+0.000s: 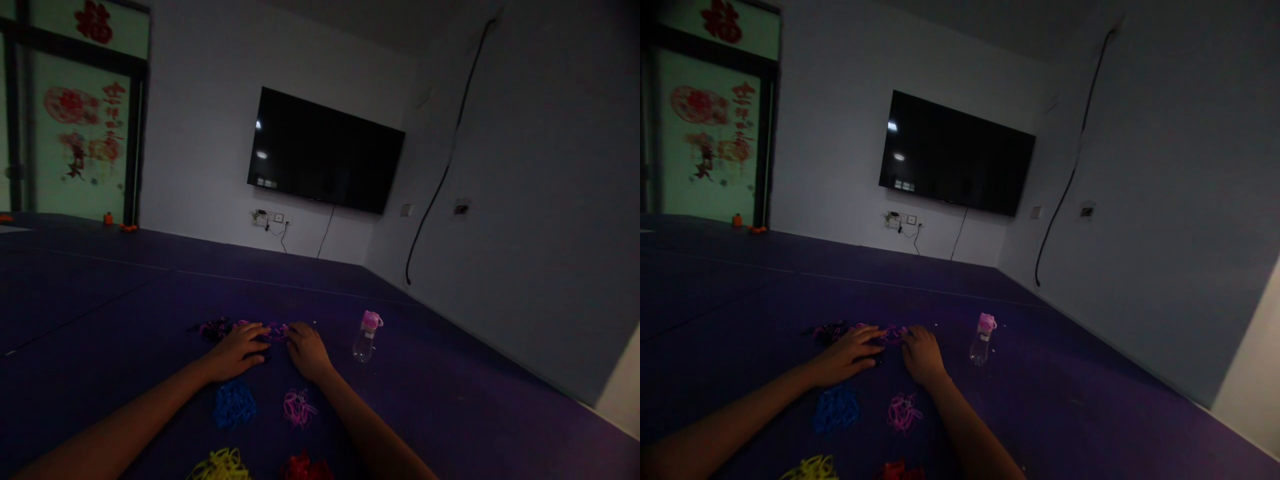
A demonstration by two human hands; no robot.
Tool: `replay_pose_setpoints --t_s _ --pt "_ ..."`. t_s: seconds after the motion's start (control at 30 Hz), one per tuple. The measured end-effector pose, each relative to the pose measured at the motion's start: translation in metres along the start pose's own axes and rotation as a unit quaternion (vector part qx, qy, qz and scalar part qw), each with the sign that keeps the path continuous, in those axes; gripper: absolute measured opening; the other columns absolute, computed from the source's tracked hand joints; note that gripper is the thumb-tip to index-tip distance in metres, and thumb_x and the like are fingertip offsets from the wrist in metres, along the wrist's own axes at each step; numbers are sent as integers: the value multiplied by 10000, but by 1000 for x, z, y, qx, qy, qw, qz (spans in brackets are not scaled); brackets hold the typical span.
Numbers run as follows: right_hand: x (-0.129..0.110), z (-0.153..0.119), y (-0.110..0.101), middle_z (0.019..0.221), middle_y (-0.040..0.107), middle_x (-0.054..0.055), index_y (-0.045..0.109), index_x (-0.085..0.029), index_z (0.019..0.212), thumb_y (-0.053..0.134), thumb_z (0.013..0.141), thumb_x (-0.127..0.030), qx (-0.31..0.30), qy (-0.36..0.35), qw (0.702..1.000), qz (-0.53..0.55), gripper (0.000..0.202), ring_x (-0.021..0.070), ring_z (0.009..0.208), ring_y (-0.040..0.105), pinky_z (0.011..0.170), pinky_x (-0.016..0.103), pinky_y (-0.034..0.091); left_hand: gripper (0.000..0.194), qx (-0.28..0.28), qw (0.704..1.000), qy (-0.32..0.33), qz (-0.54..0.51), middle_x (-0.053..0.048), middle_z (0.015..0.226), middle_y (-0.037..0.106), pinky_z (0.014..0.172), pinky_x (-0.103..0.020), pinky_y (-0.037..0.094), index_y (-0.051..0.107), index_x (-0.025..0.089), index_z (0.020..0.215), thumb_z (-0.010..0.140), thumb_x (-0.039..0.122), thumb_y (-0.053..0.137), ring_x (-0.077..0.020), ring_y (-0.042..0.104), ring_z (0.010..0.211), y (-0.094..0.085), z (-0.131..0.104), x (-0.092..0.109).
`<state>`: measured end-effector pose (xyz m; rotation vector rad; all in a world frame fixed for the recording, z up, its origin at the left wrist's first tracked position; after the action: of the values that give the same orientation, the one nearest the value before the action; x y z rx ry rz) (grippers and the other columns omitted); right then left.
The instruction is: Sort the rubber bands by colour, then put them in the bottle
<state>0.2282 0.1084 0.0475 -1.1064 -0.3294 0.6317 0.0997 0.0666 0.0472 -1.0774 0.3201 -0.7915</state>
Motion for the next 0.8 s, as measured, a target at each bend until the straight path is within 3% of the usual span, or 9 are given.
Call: replay_pose_setpoints --t_s 0.13,0.33,0.6,0.7,0.8 --pt "4 13 3 1275 539 100 520 -188 1248 355 908 -346 0 24 1000 -14 410 256 1254 382 1005 416 301 347 -1 1000 31 -2 -12 1377 451 1023 -474 317 514 379 1226 881 365 479 -244 363 1274 0 0 9" --pt "9 25 12 1303 506 127 584 -186 1171 337 893 -511 -6 48 998 -43 495 310 1300 303 1013 489 250 258 -22 999 24 -16 15 1371 461 1022 -489 304 619 386 1095 863 399 505 -261 356 1280 3 1 11" --pt "-8 22 10 1177 610 62 647 -228 1052 425 881 -430 -2 -71 997 17 346 253 1223 423 1010 422 289 193 42 999 -33 3 -25 1163 628 1024 -488 292 707 286 895 810 404 580 -251 473 1172 -7 2 -3" --pt "-14 21 7 1179 609 82 603 -211 1133 435 879 -403 4 -85 996 16 361 245 1191 457 1002 416 308 216 53 998 -28 13 -38 1155 631 1011 -466 311 689 272 949 815 395 574 -244 482 1156 -10 2 -1" --pt "-19 21 8 1267 546 108 508 -191 1255 428 880 -416 -4 -88 996 1 444 245 1216 433 1013 421 300 256 27 1000 -7 7 -43 1163 628 986 -446 336 651 274 1046 819 366 577 -238 482 1154 -6 3 5"
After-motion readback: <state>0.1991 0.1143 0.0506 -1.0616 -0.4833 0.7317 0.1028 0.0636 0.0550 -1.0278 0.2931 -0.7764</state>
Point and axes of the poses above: each hand's wrist, its own z-axis towards the middle knuckle, its own y-axis out of the palm, x = y × z, the point moved 9 cm from there along z, towards the middle knuckle
